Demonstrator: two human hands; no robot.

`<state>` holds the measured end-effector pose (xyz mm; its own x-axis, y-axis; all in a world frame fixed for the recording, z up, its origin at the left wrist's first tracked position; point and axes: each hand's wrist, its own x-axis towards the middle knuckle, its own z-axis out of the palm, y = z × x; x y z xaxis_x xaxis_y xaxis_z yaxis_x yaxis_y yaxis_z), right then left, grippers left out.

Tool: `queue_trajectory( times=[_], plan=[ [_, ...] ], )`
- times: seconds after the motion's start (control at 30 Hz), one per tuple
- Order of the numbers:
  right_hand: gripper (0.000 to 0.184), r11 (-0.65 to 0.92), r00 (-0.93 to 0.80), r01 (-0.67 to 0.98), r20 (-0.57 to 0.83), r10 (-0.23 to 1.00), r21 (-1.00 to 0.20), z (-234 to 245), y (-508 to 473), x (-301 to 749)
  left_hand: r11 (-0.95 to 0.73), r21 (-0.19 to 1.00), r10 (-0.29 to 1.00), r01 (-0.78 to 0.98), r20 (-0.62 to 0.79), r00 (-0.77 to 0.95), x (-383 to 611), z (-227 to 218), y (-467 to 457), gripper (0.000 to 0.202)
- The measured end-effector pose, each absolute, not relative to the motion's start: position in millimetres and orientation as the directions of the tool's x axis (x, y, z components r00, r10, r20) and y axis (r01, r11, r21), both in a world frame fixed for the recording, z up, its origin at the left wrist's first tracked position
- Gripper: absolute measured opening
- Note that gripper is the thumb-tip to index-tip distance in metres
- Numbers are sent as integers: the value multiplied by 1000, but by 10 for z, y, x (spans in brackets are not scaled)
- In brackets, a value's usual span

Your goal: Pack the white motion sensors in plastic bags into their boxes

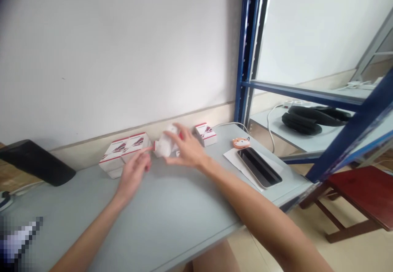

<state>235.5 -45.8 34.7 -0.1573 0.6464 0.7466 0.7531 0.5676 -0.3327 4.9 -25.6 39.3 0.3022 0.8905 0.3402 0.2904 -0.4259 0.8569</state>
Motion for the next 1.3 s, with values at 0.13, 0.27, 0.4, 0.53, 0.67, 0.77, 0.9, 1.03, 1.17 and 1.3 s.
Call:
queue_trajectory(
  times=[0.13,0.27,0.4,0.53,0.67,0.77,0.9,1.03,1.17,1.3],
  plan=[
    [74,344,267,791,792,549,-506,391,-305,2694,-717,397,695,573,470,544,445,371,49,43],
    [68,267,452,740,751,481,-617,350,-210,2888,-603,74,765,795,338,549,686,289,448,52],
    [65,314,526,670,729,438,-673,349,-168,2924,-529,218,828,820,342,443,691,362,592,52],
    [65,465,458,607,762,458,-644,470,-256,2802,-417,790,880,450,228,416,526,558,371,69],
    [77,623,242,503,790,564,-599,609,-481,2551,-67,986,828,154,-31,561,228,585,-20,72],
    [89,686,71,370,756,651,-626,630,-623,2342,161,987,825,28,-150,545,-19,499,-248,66],
    [86,621,-69,99,617,784,-777,544,-673,2124,333,940,791,-69,-239,563,-265,368,-361,60],
    [77,448,-111,-66,453,885,-891,474,-661,2049,449,893,690,-40,-318,651,-357,289,-358,65],
    [68,484,-154,-16,480,863,-875,485,-675,2078,442,897,663,-26,-307,683,-365,274,-359,66],
    [58,584,-183,138,559,809,-800,491,-729,2104,489,870,620,-59,-299,725,-372,249,-347,62]
  ],
)
